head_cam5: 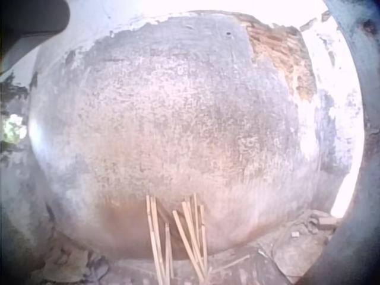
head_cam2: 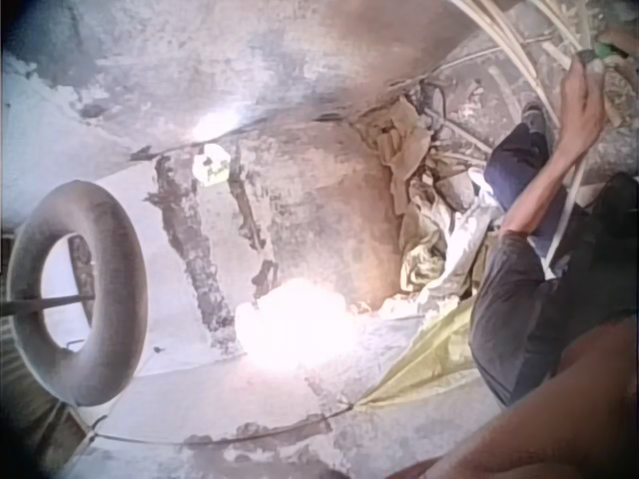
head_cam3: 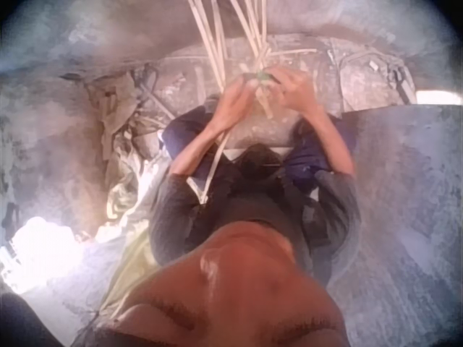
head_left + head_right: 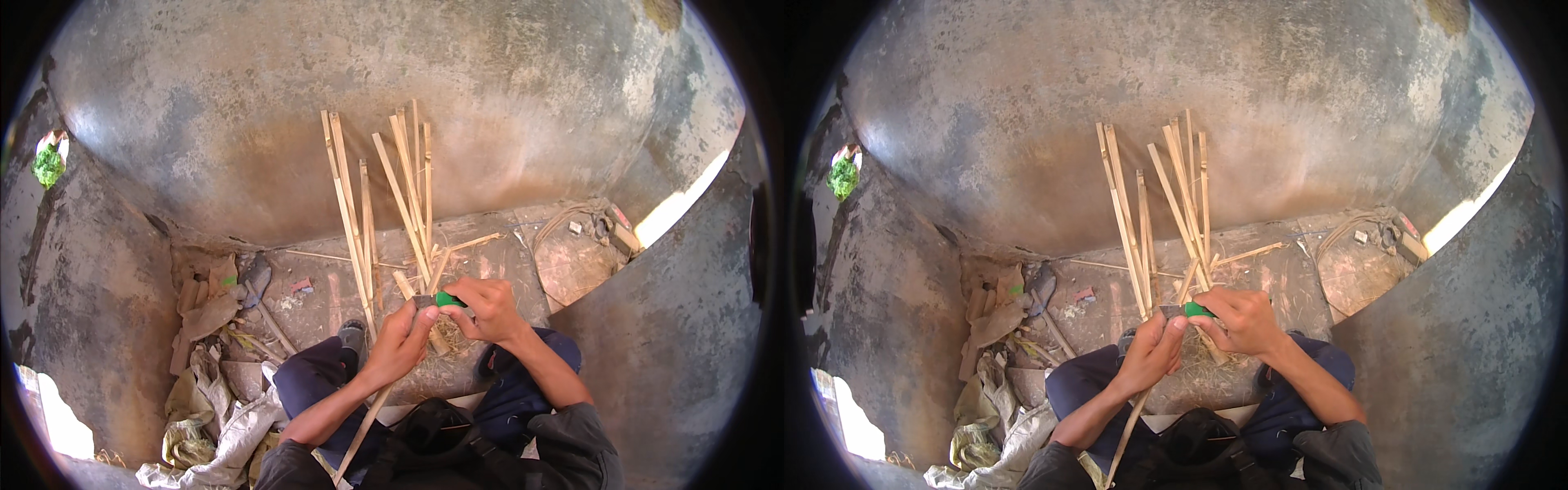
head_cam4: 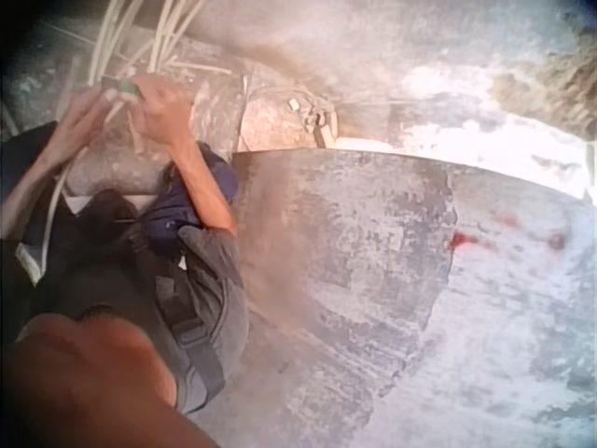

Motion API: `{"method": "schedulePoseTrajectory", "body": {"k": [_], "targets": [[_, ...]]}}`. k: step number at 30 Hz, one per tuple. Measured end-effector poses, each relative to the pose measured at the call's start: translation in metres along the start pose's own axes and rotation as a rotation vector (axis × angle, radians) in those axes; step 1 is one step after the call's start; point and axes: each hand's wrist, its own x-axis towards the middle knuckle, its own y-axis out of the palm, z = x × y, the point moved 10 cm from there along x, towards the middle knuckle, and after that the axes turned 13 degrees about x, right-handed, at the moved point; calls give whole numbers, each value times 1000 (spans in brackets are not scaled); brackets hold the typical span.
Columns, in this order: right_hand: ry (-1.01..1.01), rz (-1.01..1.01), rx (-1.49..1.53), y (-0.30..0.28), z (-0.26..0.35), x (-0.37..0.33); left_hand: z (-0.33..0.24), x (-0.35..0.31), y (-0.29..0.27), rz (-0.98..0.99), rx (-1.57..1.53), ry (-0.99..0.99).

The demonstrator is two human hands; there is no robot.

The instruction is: The person holds a bamboo strip and uses a small green knife to shave down its surface, repeatedly scraping the blade along the length of the wood while seated on the floor.

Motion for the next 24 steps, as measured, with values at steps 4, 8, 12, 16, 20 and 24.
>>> {"method": "schedulePoseTrajectory", "body": {"k": [4, 8, 12, 16, 20, 24], "targets": [[-8, 8, -31, 0, 0, 1, 3, 0, 1, 0, -22, -9], [26, 49, -76, -1, -4, 0, -2, -1, 2, -11, -10, -5], [-1, -129, -124, -25, -17, -3, 3, -4, 12, 37, -36, -53], [371, -447, -306, -138, -111, -6, 5, -26, 52, 200, 174, 137], [404, -493, -96, -133, -100, -25, 24, -15, 34, 309, -172, -210], [489, -242, 191, -66, -97, -22, 16, 3, 19, 331, -315, -149]]}}
